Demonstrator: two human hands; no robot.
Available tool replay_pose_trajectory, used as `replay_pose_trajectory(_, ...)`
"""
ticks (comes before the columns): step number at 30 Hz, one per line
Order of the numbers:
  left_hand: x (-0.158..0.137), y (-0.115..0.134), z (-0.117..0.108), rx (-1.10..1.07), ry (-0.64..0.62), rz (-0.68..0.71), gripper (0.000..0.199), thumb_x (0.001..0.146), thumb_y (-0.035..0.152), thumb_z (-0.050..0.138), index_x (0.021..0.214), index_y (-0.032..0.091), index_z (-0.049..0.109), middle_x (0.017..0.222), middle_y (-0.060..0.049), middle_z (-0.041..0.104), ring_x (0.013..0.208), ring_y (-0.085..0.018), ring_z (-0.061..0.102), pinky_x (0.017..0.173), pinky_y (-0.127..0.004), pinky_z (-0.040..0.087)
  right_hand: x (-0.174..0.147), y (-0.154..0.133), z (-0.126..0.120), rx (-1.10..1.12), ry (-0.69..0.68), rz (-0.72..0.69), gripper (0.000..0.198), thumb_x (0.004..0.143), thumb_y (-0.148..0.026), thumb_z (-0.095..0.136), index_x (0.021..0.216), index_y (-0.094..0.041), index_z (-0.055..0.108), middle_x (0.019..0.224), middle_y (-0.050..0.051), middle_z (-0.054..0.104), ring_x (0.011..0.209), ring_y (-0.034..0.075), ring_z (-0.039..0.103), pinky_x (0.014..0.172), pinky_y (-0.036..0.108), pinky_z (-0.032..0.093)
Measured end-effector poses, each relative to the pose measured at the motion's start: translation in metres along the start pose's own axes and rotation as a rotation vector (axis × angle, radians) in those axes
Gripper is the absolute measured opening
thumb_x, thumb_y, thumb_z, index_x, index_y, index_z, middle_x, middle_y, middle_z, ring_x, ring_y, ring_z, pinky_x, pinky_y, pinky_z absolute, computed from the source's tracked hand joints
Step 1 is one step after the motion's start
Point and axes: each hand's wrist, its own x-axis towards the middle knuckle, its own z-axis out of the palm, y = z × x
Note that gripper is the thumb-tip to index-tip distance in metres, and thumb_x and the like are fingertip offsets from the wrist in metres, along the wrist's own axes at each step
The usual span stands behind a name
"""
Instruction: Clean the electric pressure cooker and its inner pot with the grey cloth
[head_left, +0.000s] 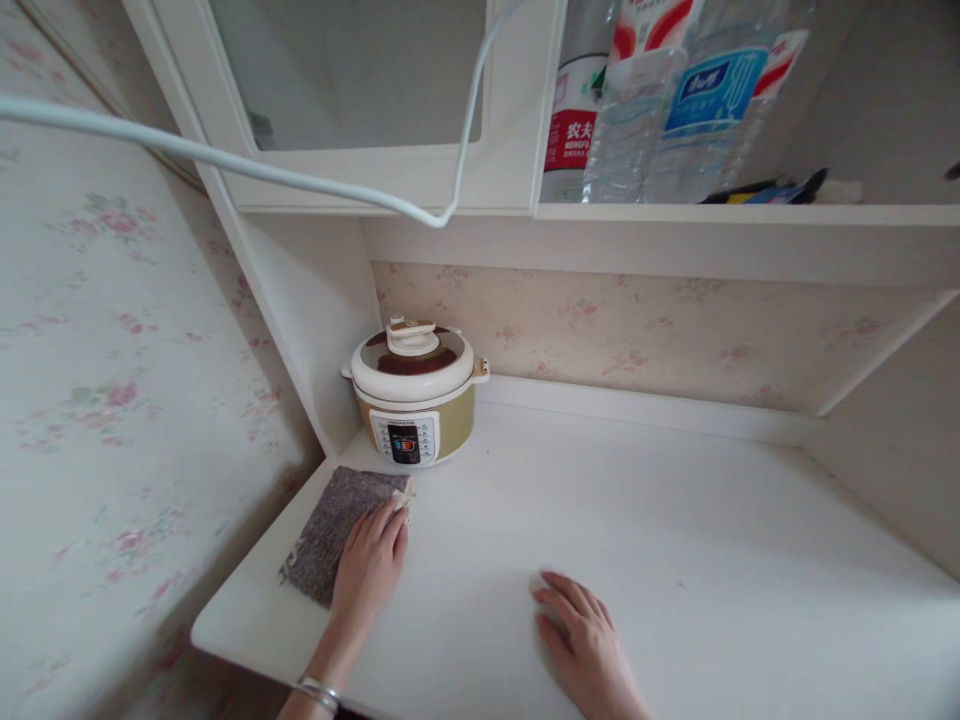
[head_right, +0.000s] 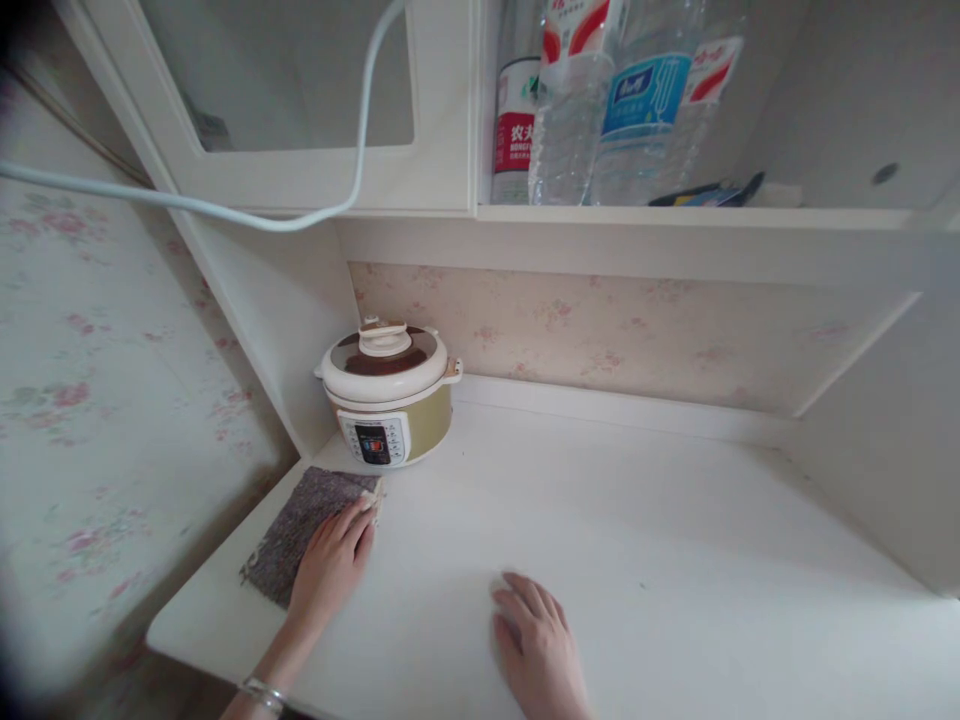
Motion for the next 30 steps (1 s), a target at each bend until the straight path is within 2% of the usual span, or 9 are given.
replay_pose_trajectory(2,0.0,0.0,0.001,-0.003,0.004,0.0,0.031,0.094,0.027,0.046,0.119,0.021,0.064,0.132,-0.008,0.059,0.112,-0.025,0.06,0.097,-0.042,0.045,0.021,0.001,-0.012,0.115,-0.094,0.022,0.028,0.089,-0.032,0.047,0.106,-0.026,0.068,0.118,0.006,0.066,0.111,0.023,0.059,0.095,0.039,0.045)
replay_pose_trajectory(4,0.0,-0.001,0.002,-0.004,0.015,-0.001,0.031,0.094,0.027,0.046,0.118,0.022,0.064,0.132,-0.008,0.06,0.112,-0.025,0.06,0.097,-0.042,0.045,0.054,-0.002,-0.028,0.266,-0.2,0.049,0.03,0.089,-0.032,0.046,0.109,-0.023,0.067,0.102,0.006,0.07,0.094,0.02,0.065,0.086,0.036,0.048)
replay_pose_trajectory(7,0.0,-0.002,0.003,0.003,0.026,0.01,0.03,0.093,0.026,0.046,0.115,0.023,0.065,0.13,-0.007,0.061,0.111,-0.024,0.061,0.096,-0.041,0.045,0.119,-0.015,-0.054,0.55,-0.297,0.213,0.026,0.084,-0.027,0.052,0.106,-0.019,0.064,0.087,0.005,0.07,0.072,0.016,0.064,0.072,0.031,0.048)
replay_pose_trajectory(8,0.0,-0.003,0.003,0.006,0.022,0.011,0.029,0.093,0.026,0.046,0.114,0.023,0.066,0.129,-0.007,0.062,0.111,-0.024,0.061,0.096,-0.041,0.045,0.143,-0.022,-0.062,0.679,-0.29,0.323,0.025,0.083,-0.026,0.055,0.105,-0.017,0.062,0.087,0.006,0.069,0.069,0.015,0.063,0.07,0.03,0.048)
replay_pose_trajectory(9,0.001,-0.003,0.002,0.009,0.015,0.009,0.028,0.093,0.026,0.046,0.113,0.024,0.066,0.128,-0.007,0.062,0.11,-0.024,0.061,0.096,-0.041,0.045,0.166,-0.03,-0.069,0.724,-0.268,0.359,0.028,0.084,-0.028,0.053,0.11,-0.017,0.058,0.091,0.006,0.069,0.067,0.014,0.062,0.067,0.029,0.048)
replay_pose_trajectory(12,0.003,-0.003,0.0,0.007,-0.02,-0.015,0.026,0.093,0.027,0.047,0.11,0.024,0.066,0.127,-0.006,0.063,0.106,-0.024,0.061,0.095,-0.042,0.045,0.228,-0.055,-0.079,0.8,-0.183,0.397,0.034,0.09,-0.04,0.046,0.119,-0.021,0.048,0.105,0.007,0.064,0.069,0.012,0.062,0.065,0.027,0.05)
replay_pose_trajectory(16,0.005,-0.001,-0.004,-0.007,-0.042,-0.039,0.026,0.093,0.027,0.048,0.111,0.025,0.065,0.126,-0.004,0.063,0.104,-0.024,0.061,0.094,-0.042,0.044,0.287,-0.085,-0.077,0.897,-0.112,0.42,0.039,0.093,-0.05,0.036,0.121,-0.023,0.041,0.114,0.008,0.059,0.069,0.011,0.062,0.064,0.027,0.052)
replay_pose_trajectory(22,0.008,0.0,-0.005,-0.009,-0.046,-0.064,0.024,0.092,0.027,0.048,0.108,0.026,0.066,0.123,-0.004,0.064,0.1,-0.023,0.061,0.091,-0.041,0.044,0.338,-0.11,-0.075,0.938,-0.094,0.474,0.045,0.092,-0.059,0.038,0.106,-0.02,0.052,0.096,0.007,0.062,0.059,0.011,0.057,0.058,0.027,0.05)
replay_pose_trajectory(30,0.008,-0.003,0.0,0.001,-0.049,-0.071,0.024,0.09,0.026,0.05,0.108,0.027,0.066,0.118,-0.004,0.065,0.099,-0.023,0.061,0.089,-0.04,0.045,0.356,-0.111,-0.068,0.909,0.041,0.489,0.031,0.093,-0.042,0.05,0.081,-0.014,0.057,0.062,0.003,0.057,0.048,0.009,0.047,0.047,0.022,0.042)
